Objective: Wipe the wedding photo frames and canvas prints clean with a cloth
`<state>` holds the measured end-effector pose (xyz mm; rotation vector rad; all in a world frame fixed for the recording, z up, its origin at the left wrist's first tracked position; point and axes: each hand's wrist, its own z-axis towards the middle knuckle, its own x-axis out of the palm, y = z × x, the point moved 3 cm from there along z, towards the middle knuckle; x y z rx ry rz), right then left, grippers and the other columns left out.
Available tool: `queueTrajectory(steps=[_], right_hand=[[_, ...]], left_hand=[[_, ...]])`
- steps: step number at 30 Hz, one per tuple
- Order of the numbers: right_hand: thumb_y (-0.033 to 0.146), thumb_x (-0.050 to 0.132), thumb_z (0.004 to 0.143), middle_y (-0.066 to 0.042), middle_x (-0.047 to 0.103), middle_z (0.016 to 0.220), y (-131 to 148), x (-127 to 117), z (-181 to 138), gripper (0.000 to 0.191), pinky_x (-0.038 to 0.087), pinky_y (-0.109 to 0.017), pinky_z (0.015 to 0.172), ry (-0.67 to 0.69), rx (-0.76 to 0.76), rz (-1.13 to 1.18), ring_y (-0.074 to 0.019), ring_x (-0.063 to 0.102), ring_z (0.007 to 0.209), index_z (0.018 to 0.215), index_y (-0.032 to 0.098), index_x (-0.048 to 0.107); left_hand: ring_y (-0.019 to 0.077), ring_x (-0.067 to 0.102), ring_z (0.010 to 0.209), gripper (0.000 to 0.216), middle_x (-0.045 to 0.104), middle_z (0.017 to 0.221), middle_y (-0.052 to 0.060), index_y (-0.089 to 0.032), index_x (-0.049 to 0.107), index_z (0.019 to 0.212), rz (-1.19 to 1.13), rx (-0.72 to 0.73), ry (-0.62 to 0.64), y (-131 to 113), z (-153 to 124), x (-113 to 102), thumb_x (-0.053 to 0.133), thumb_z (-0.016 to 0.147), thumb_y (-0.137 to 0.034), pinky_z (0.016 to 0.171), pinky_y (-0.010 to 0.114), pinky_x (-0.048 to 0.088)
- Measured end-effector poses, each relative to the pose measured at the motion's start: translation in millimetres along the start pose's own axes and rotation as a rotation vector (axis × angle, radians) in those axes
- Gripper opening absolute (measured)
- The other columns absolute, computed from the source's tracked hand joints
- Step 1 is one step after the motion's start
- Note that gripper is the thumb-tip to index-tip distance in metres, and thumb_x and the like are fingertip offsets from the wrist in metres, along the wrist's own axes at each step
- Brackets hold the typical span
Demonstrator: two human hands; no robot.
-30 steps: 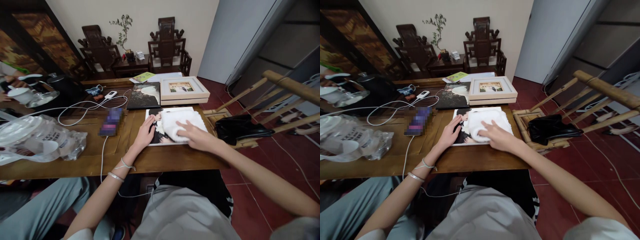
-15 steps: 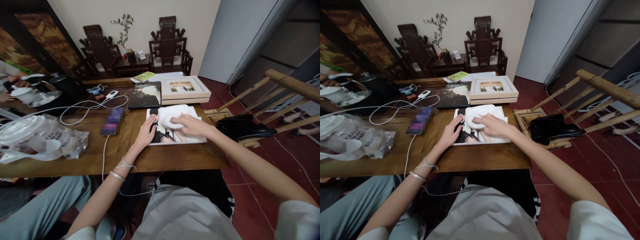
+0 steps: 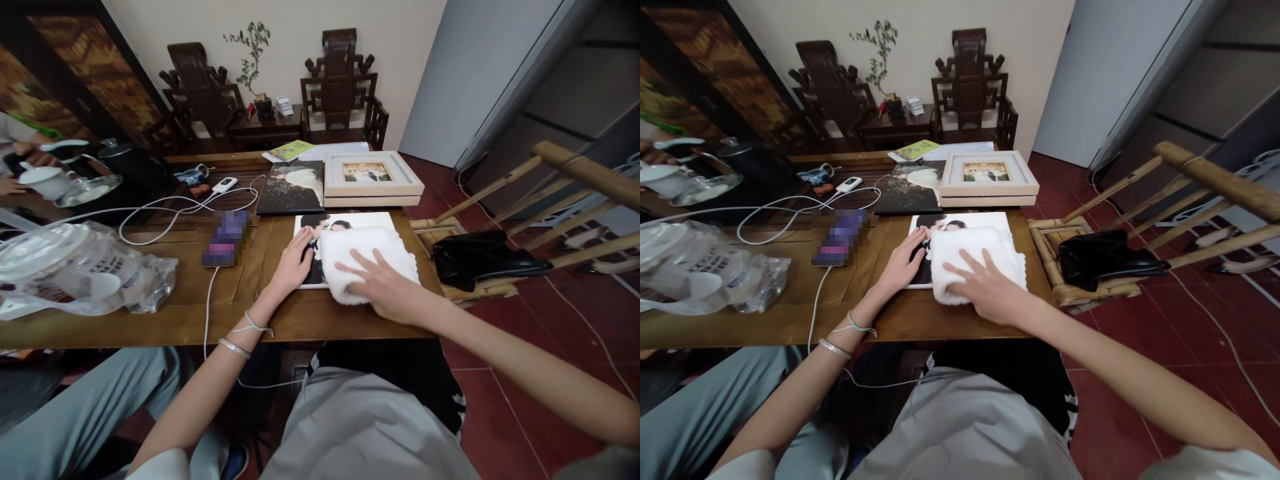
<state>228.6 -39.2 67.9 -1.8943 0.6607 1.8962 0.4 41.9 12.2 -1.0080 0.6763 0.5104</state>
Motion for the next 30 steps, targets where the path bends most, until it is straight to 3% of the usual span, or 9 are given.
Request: queueTrajectory(steps=[3, 6, 9, 15, 17, 19, 23, 27, 30], right_hand=[[-0.009, 0.047, 0.071, -0.011, 0.040, 0.166, 25.4, -3.5, -24.0, 0.068, 0.029, -0.079, 0.115, 0.030, -0.032, 0.059, -0.0447, 0.022, 0.157, 0.127, 0.023, 0.070], [-0.008, 0.047, 0.071, -0.011, 0.044, 0.164, 27.1, -8.5, -25.2, 0.068, 0.031, -0.078, 0.115, 0.042, -0.058, 0.099, -0.0431, 0.025, 0.156, 0.127, 0.023, 0.069], [-0.009, 0.045, 0.073, -0.015, 0.049, 0.161, 4.8, -12.7, -2.5, 0.070, 0.031, -0.073, 0.117, 0.030, -0.034, 0.095, -0.0396, 0.026, 0.157, 0.132, 0.021, 0.066], [-0.004, 0.046, 0.080, -0.025, 0.056, 0.151, -60.3, -25.6, 69.9, 0.067, 0.033, -0.065, 0.118, 0.006, 0.157, 0.108, -0.0383, 0.041, 0.149, 0.142, 0.015, 0.058], [-0.001, 0.046, 0.083, -0.026, 0.058, 0.148, -70.7, -28.2, 84.4, 0.061, 0.035, -0.065, 0.116, -0.008, 0.185, 0.105, -0.0391, 0.046, 0.145, 0.141, 0.014, 0.059], [-0.002, 0.044, 0.083, -0.025, 0.056, 0.150, -70.3, -26.2, 88.0, 0.061, 0.035, -0.068, 0.115, -0.019, 0.177, 0.072, -0.0410, 0.041, 0.148, 0.140, 0.014, 0.059], [-0.007, 0.043, 0.080, -0.016, 0.038, 0.167, -40.1, -9.3, 62.3, 0.069, 0.027, -0.081, 0.113, -0.012, 0.100, -0.037, -0.0477, 0.021, 0.156, 0.141, 0.018, 0.061], [-0.010, 0.046, 0.076, -0.012, 0.037, 0.168, 2.8, 3.2, 11.3, 0.069, 0.027, -0.081, 0.114, -0.010, 0.032, -0.043, -0.0480, 0.021, 0.156, 0.133, 0.022, 0.068], [-0.010, 0.047, 0.072, -0.011, 0.039, 0.167, 20.0, 0.8, -21.0, 0.064, 0.029, -0.080, 0.115, 0.013, -0.026, 0.007, -0.0468, 0.022, 0.156, 0.122, 0.021, 0.074]], left_hand=[[0.0249, 0.041, 0.153, 0.049, 0.050, 0.160, 0.010, -0.017, 0.058, 0.146, -0.005, 0.005, -0.006, 1.2, 0.3, 0.7, 0.044, 0.099, -0.022, 0.130, 0.050, 0.028], [0.0258, 0.041, 0.153, 0.049, 0.050, 0.160, 0.010, -0.017, 0.057, 0.147, -0.009, 0.011, -0.002, 1.9, 0.7, 1.3, 0.045, 0.099, -0.023, 0.130, 0.051, 0.028], [0.0260, 0.041, 0.153, 0.050, 0.050, 0.160, 0.011, -0.016, 0.056, 0.147, -0.007, 0.006, 0.004, 1.7, 1.0, 0.9, 0.045, 0.099, -0.022, 0.130, 0.050, 0.027], [0.0262, 0.040, 0.153, 0.050, 0.050, 0.160, 0.011, -0.018, 0.056, 0.149, -0.015, 0.005, 0.013, 1.4, 0.9, -0.9, 0.045, 0.100, -0.023, 0.130, 0.052, 0.027], [0.0252, 0.041, 0.153, 0.050, 0.050, 0.160, 0.009, -0.019, 0.057, 0.148, -0.017, 0.005, 0.012, 2.2, 0.7, -1.4, 0.045, 0.100, -0.024, 0.130, 0.051, 0.028], [0.0247, 0.041, 0.153, 0.050, 0.051, 0.160, 0.008, -0.020, 0.057, 0.148, -0.021, 0.001, 0.009, 2.9, 0.6, -1.6, 0.046, 0.100, -0.024, 0.130, 0.051, 0.028], [0.0243, 0.040, 0.153, 0.051, 0.050, 0.160, 0.009, -0.018, 0.056, 0.149, -0.020, 0.001, 0.010, 2.1, 0.8, -1.1, 0.045, 0.100, -0.024, 0.130, 0.051, 0.027], [0.0259, 0.041, 0.153, 0.051, 0.049, 0.160, 0.014, -0.013, 0.056, 0.148, -0.007, -0.003, 0.012, 0.5, 0.9, -0.6, 0.044, 0.099, -0.024, 0.130, 0.050, 0.027], [0.0265, 0.039, 0.154, 0.051, 0.048, 0.161, 0.013, -0.014, 0.055, 0.149, -0.009, -0.006, 0.018, 1.7, 0.6, 0.3, 0.043, 0.100, -0.024, 0.130, 0.050, 0.026]])
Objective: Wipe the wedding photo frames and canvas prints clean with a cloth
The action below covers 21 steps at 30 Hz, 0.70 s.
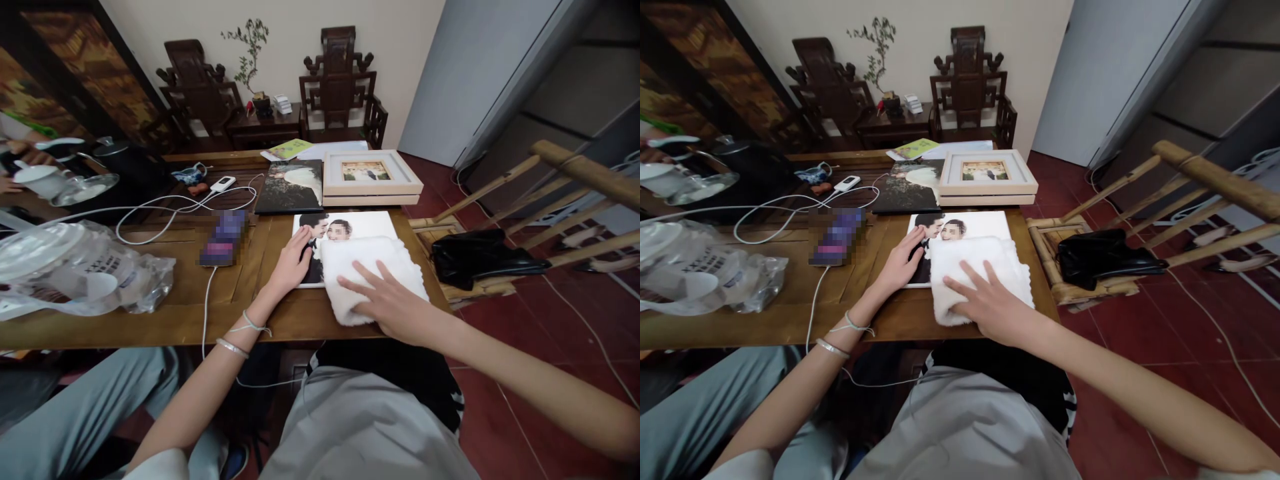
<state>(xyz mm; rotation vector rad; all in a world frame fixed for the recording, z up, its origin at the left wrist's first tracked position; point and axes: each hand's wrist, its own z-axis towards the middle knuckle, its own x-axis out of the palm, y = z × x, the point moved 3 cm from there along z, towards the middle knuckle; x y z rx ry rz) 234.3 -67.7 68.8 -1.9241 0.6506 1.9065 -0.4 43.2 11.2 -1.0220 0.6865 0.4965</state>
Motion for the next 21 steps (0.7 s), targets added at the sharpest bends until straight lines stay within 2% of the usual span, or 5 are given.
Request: queueTrajectory(steps=[5, 9, 12, 16, 21], right_hand=[[-0.010, 0.046, 0.072, -0.010, 0.044, 0.164, -22.5, -8.4, -6.5, 0.061, 0.032, -0.074, 0.118, -0.003, 0.037, 0.009, -0.0407, 0.027, 0.156, 0.117, 0.021, 0.074], [-0.003, 0.049, 0.086, -0.017, 0.036, 0.167, -52.5, -9.3, 36.5, 0.055, 0.031, -0.082, 0.111, -0.030, 0.255, -0.099, -0.0503, 0.025, 0.154, 0.134, 0.018, 0.067], [0.004, 0.049, 0.094, -0.018, 0.032, 0.169, -51.2, -10.2, 79.6, 0.053, 0.031, -0.085, 0.108, -0.006, 0.338, -0.156, -0.0549, 0.024, 0.152, 0.143, 0.018, 0.062], [0.011, 0.050, 0.099, -0.016, 0.034, 0.168, -19.4, -8.0, 112.3, 0.046, 0.032, -0.084, 0.109, -0.009, 0.206, -0.197, -0.0551, 0.028, 0.151, 0.142, 0.021, 0.064], [0.014, 0.047, 0.101, -0.011, 0.044, 0.164, 15.3, 2.2, 80.5, 0.037, 0.039, -0.076, 0.111, -0.126, -0.015, -0.242, -0.0501, 0.039, 0.148, 0.122, 0.023, 0.076]], left_hand=[[0.0249, 0.032, 0.158, 0.053, 0.043, 0.165, 0.010, -0.019, 0.050, 0.153, -0.007, -0.014, 0.035, 6.9, -0.2, 4.2, 0.042, 0.102, -0.028, 0.130, 0.051, 0.024], [0.0256, 0.027, 0.160, 0.055, 0.038, 0.168, 0.010, -0.018, 0.047, 0.156, -0.013, -0.047, 0.069, 7.8, -0.6, 5.9, 0.041, 0.102, -0.030, 0.130, 0.054, 0.021], [0.0248, 0.028, 0.159, 0.056, 0.037, 0.168, 0.010, -0.019, 0.048, 0.155, -0.103, -0.074, 0.030, 3.7, -1.6, 0.8, 0.037, 0.106, -0.044, 0.131, 0.050, 0.018], [0.0245, 0.034, 0.157, 0.071, 0.038, 0.167, 0.010, -0.019, 0.049, 0.155, -0.299, -0.031, -0.158, -3.9, -3.3, -12.3, 0.027, 0.106, -0.065, 0.132, 0.043, 0.021], [0.0253, 0.033, 0.157, 0.076, 0.040, 0.166, 0.011, -0.018, 0.048, 0.156, -0.295, 0.002, -0.197, -8.1, -5.4, -12.1, 0.018, 0.106, -0.067, 0.132, 0.044, 0.022]])
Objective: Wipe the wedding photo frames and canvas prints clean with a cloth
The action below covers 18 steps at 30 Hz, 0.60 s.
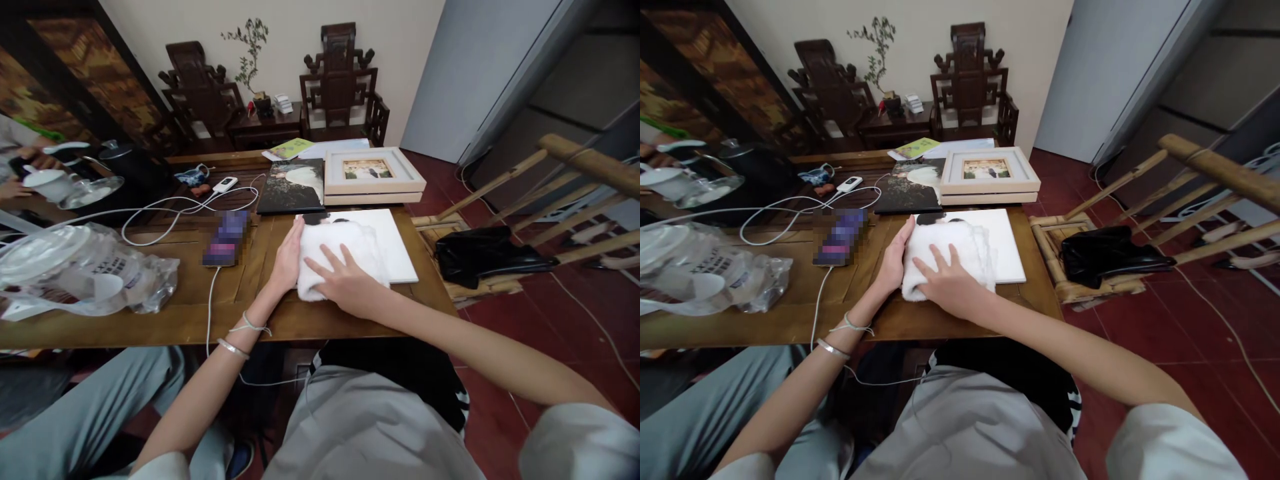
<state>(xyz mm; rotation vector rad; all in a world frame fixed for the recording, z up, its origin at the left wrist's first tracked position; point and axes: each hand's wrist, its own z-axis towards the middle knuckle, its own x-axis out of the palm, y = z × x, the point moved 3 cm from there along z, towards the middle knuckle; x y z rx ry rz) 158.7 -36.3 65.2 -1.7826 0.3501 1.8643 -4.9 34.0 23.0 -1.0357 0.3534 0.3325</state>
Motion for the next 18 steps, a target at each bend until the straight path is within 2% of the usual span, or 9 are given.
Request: queueTrajectory(steps=[4, 7, 9, 11, 13, 15, 18], right_hand=[[0.005, 0.056, 0.090, -0.012, 0.046, 0.163, -6.7, -0.9, -48.4, 0.039, 0.040, -0.074, 0.111, 0.068, 0.013, 0.039, -0.0488, 0.038, 0.149, 0.118, 0.023, 0.077], [-0.002, 0.053, 0.083, -0.014, 0.045, 0.163, -33.1, -4.0, -69.1, 0.051, 0.038, -0.071, 0.113, 0.129, 0.096, 0.057, -0.0469, 0.035, 0.151, 0.124, 0.019, 0.074], [-0.003, 0.050, 0.080, -0.017, 0.050, 0.158, -56.9, -7.0, -68.7, 0.055, 0.040, -0.066, 0.111, 0.145, 0.173, 0.081, -0.0445, 0.042, 0.147, 0.126, 0.017, 0.072], [-0.001, 0.048, 0.081, -0.021, 0.061, 0.146, -81.2, -10.6, -55.7, 0.055, 0.047, -0.056, 0.104, 0.143, 0.259, 0.149, -0.0396, 0.060, 0.130, 0.129, 0.016, 0.068], [0.002, 0.047, 0.082, -0.020, 0.071, 0.127, -100.2, -14.7, -31.2, 0.053, 0.050, -0.044, 0.091, 0.108, 0.301, 0.267, -0.0331, 0.069, 0.108, 0.130, 0.014, 0.066], [0.004, 0.046, 0.083, -0.017, 0.075, 0.114, -110.4, -19.4, 2.0, 0.050, 0.047, -0.036, 0.082, 0.046, 0.279, 0.392, -0.0285, 0.068, 0.097, 0.127, 0.013, 0.066], [0.002, 0.046, 0.079, -0.012, 0.075, 0.111, -111.2, -25.2, 54.9, 0.048, 0.042, -0.030, 0.078, -0.013, 0.209, 0.500, -0.0241, 0.064, 0.094, 0.120, 0.014, 0.068]], left_hand=[[0.0284, 0.035, 0.156, 0.070, 0.041, 0.165, 0.015, -0.014, 0.050, 0.154, 0.171, -0.001, 0.123, 2.1, -2.2, 10.0, 0.031, 0.106, -0.062, 0.131, 0.048, 0.025], [0.0299, 0.034, 0.156, 0.062, 0.042, 0.163, 0.019, -0.011, 0.050, 0.152, 0.273, 0.014, 0.189, 3.5, -2.4, 14.1, 0.042, 0.106, -0.052, 0.129, 0.050, 0.027], [0.0292, 0.037, 0.155, 0.056, 0.045, 0.162, 0.018, -0.012, 0.052, 0.150, 0.303, 0.036, 0.195, 3.9, -1.8, 14.3, 0.044, 0.105, -0.044, 0.129, 0.050, 0.028], [0.0284, 0.040, 0.153, 0.052, 0.047, 0.161, 0.017, -0.012, 0.054, 0.148, 0.314, 0.057, 0.189, 3.9, -1.2, 13.7, 0.046, 0.104, -0.039, 0.129, 0.050, 0.030], [0.0281, 0.042, 0.152, 0.051, 0.049, 0.160, 0.016, -0.012, 0.055, 0.147, 0.320, 0.065, 0.182, 4.1, -0.6, 12.7, 0.047, 0.103, -0.036, 0.129, 0.049, 0.031], [0.0283, 0.043, 0.152, 0.050, 0.050, 0.159, 0.017, -0.011, 0.056, 0.146, 0.327, 0.067, 0.182, 4.3, -0.1, 11.6, 0.048, 0.102, -0.034, 0.128, 0.049, 0.032], [0.0301, 0.047, 0.149, 0.049, 0.054, 0.156, 0.017, -0.010, 0.059, 0.143, 0.344, 0.076, 0.192, 4.7, 0.4, 10.1, 0.049, 0.102, -0.033, 0.127, 0.050, 0.035]])
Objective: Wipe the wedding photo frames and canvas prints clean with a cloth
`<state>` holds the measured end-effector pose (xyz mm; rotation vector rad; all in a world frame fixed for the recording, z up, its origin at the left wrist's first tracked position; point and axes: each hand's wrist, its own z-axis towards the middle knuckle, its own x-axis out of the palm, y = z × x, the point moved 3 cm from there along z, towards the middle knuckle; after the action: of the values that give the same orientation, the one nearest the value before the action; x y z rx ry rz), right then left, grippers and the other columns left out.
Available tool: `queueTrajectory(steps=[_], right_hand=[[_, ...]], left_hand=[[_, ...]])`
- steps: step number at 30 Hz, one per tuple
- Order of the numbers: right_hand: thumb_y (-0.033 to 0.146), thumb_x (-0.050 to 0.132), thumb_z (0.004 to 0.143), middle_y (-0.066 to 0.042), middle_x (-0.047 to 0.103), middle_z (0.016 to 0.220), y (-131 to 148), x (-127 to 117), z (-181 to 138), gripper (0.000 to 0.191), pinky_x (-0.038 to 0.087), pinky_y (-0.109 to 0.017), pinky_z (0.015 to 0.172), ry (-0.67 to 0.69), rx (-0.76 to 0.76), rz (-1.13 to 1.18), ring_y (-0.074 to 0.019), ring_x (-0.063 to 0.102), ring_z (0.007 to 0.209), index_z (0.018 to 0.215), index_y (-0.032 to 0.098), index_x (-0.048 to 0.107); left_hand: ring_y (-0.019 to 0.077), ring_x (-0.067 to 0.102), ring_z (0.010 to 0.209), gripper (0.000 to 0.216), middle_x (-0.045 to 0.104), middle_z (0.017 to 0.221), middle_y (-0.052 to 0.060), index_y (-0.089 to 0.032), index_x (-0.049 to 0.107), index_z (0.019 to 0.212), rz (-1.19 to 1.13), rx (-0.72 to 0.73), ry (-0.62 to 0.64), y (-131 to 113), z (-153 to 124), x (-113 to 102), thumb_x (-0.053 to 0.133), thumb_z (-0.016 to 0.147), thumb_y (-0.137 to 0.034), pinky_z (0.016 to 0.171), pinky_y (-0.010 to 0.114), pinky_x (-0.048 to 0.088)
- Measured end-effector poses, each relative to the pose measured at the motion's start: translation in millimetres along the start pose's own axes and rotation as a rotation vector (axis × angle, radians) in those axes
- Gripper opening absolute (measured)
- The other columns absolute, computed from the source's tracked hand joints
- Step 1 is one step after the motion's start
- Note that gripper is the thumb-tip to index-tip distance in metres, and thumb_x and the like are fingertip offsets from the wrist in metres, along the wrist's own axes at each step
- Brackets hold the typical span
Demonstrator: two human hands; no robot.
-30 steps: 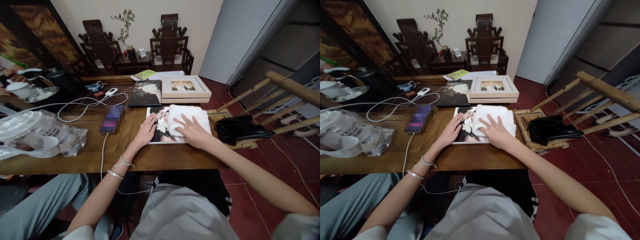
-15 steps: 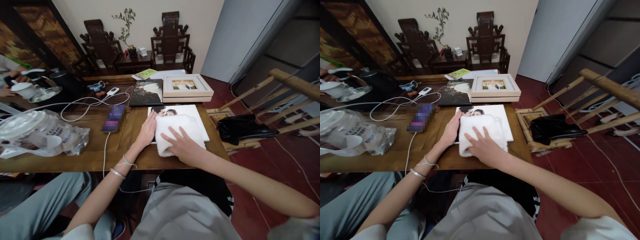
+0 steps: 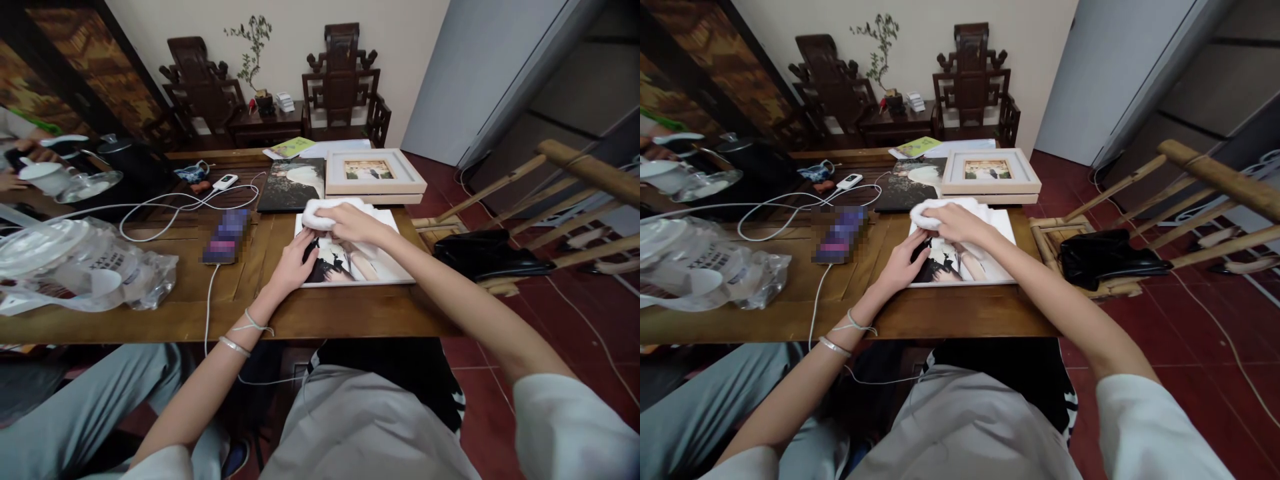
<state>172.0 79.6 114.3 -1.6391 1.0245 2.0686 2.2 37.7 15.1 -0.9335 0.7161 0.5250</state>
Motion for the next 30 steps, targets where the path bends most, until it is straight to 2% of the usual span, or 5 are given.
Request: queueTrajectory(steps=[6, 16, 19, 25, 30], right_hand=[[0.002, 0.046, 0.078, -0.008, 0.077, 0.095, 10.9, 1.3, 36.0, 0.042, 0.040, -0.029, 0.074, 0.046, -0.027, 0.044, -0.0214, 0.064, 0.082, 0.109, 0.015, 0.071], [0.009, 0.045, 0.074, -0.010, 0.074, 0.126, -98.0, -14.6, -94.3, 0.058, 0.050, -0.045, 0.100, -0.125, 0.123, -0.043, -0.0305, 0.066, 0.114, 0.125, 0.021, 0.070], [0.006, 0.044, 0.071, -0.012, 0.076, 0.116, -83.5, -2.7, -134.9, 0.056, 0.053, -0.050, 0.096, -0.084, 0.093, -0.097, -0.0335, 0.069, 0.113, 0.119, 0.020, 0.070], [-0.003, 0.043, 0.063, -0.011, 0.052, 0.158, -2.7, 18.4, -208.2, 0.054, 0.040, -0.054, 0.120, 0.015, -0.028, -0.164, -0.0290, 0.042, 0.151, 0.102, 0.023, 0.071], [-0.003, 0.045, 0.061, -0.011, 0.053, 0.158, 10.3, 16.5, -212.6, 0.054, 0.042, -0.051, 0.120, 0.070, -0.049, -0.157, -0.0282, 0.047, 0.147, 0.099, 0.023, 0.072]], left_hand=[[0.0322, 0.050, 0.146, 0.047, 0.058, 0.152, 0.017, -0.011, 0.061, 0.141, 0.004, -0.022, 0.012, 2.2, 0.2, -1.2, 0.050, 0.100, -0.031, 0.125, 0.054, 0.037], [0.0279, 0.041, 0.153, 0.050, 0.048, 0.161, 0.015, -0.014, 0.056, 0.147, -0.042, -0.017, 0.012, 1.2, -0.9, 0.7, 0.048, 0.101, -0.031, 0.129, 0.052, 0.029], [0.0279, 0.041, 0.153, 0.050, 0.048, 0.161, 0.015, -0.014, 0.056, 0.148, -0.039, -0.021, 0.015, 1.1, -0.6, 0.5, 0.048, 0.101, -0.031, 0.129, 0.053, 0.029], [0.0283, 0.041, 0.153, 0.051, 0.049, 0.160, 0.016, -0.013, 0.056, 0.147, -0.030, -0.012, 0.010, 2.0, -0.4, 1.0, 0.047, 0.101, -0.032, 0.129, 0.052, 0.030], [0.0281, 0.043, 0.152, 0.049, 0.050, 0.159, 0.013, -0.016, 0.058, 0.146, -0.033, -0.005, -0.004, 3.6, 0.0, 1.5, 0.049, 0.101, -0.032, 0.128, 0.052, 0.031]])
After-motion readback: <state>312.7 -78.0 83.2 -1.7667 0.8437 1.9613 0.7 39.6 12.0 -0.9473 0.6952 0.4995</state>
